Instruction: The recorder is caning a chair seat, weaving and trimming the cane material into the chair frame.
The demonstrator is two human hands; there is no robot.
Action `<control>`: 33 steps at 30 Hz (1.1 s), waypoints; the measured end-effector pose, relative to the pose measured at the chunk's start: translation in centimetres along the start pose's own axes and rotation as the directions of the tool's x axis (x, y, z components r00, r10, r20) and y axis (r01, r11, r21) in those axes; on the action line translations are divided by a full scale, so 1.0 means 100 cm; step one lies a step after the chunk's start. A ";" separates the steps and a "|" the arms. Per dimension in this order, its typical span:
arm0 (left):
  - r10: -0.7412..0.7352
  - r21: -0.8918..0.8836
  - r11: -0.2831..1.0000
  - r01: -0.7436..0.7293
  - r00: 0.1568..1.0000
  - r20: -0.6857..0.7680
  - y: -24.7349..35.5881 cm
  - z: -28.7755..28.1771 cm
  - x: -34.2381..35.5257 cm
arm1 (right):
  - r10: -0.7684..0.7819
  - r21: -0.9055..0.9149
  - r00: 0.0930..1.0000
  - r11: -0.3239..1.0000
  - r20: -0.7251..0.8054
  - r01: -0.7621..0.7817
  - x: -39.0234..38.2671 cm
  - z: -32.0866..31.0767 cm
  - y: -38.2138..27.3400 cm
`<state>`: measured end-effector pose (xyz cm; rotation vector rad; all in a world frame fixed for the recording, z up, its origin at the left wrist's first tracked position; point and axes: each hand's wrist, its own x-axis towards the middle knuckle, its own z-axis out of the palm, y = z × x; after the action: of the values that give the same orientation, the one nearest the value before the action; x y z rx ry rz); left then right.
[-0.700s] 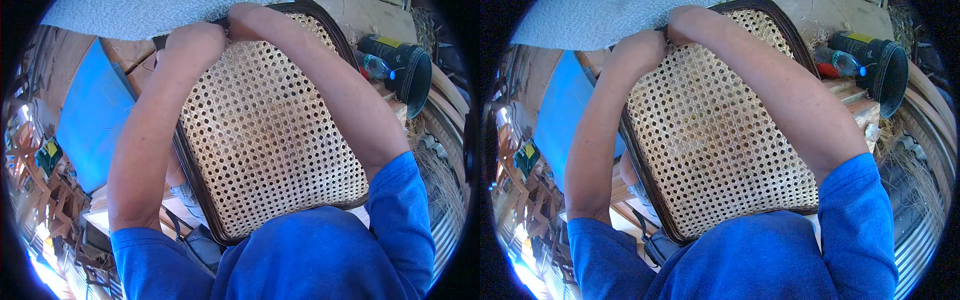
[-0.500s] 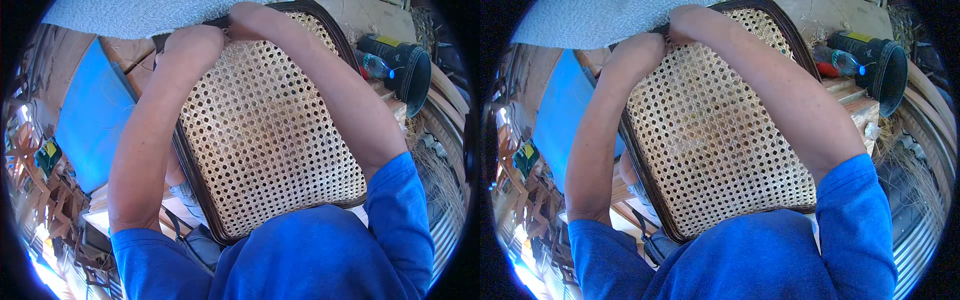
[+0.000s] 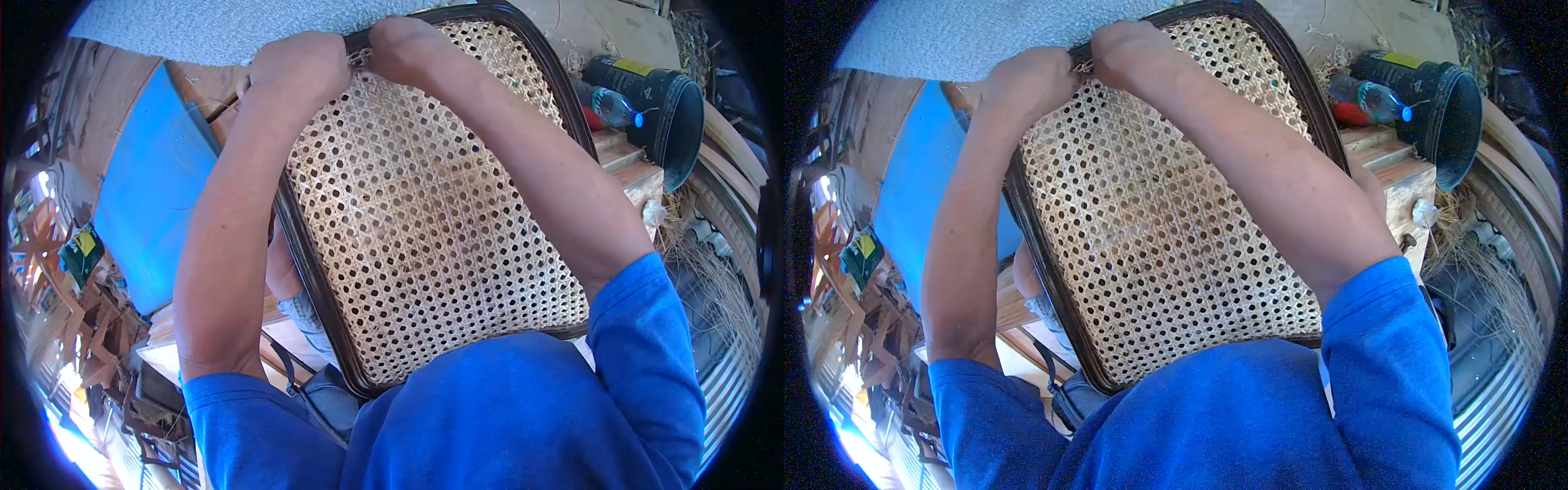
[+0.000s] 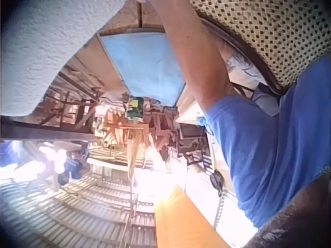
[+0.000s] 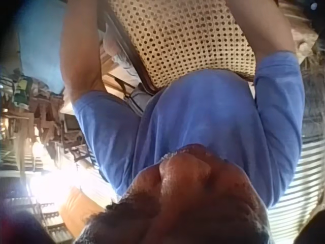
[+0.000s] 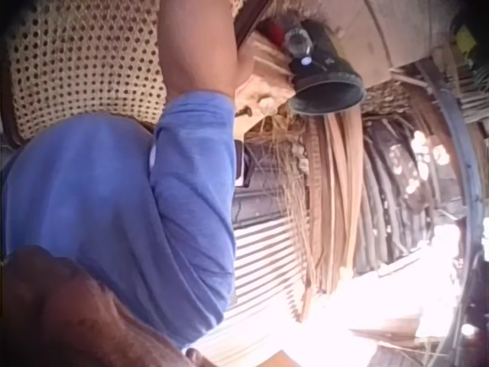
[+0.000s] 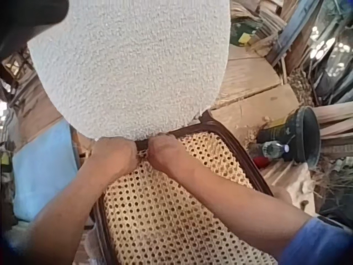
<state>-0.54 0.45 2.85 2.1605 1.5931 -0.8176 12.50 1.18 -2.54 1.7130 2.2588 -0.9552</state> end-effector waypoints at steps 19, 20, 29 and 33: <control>-0.397 -0.649 0.760 0.035 0.815 -0.422 -0.014 0.045 -0.011 | -0.438 -0.102 0.899 0.895 -0.022 0.434 0.020 -0.005 0.019; -0.366 -0.628 0.776 0.051 0.847 -0.384 -0.013 0.045 -0.013 | -0.442 -0.098 0.897 0.893 -0.015 0.439 0.022 -0.005 0.019; -0.447 -0.547 0.833 0.081 0.681 -0.580 -0.008 0.045 -0.004 | -0.087 -0.217 0.996 0.972 0.001 0.086 0.023 0.003 -0.007; -0.530 -0.617 0.777 0.124 0.657 -0.536 -0.022 0.049 -0.003 | -0.209 -0.328 0.977 0.927 -0.047 0.183 0.026 0.000 -0.004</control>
<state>-3.87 -1.93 -0.62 1.8185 2.2833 0.4548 11.27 3.22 -3.64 1.4319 2.5081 -0.5126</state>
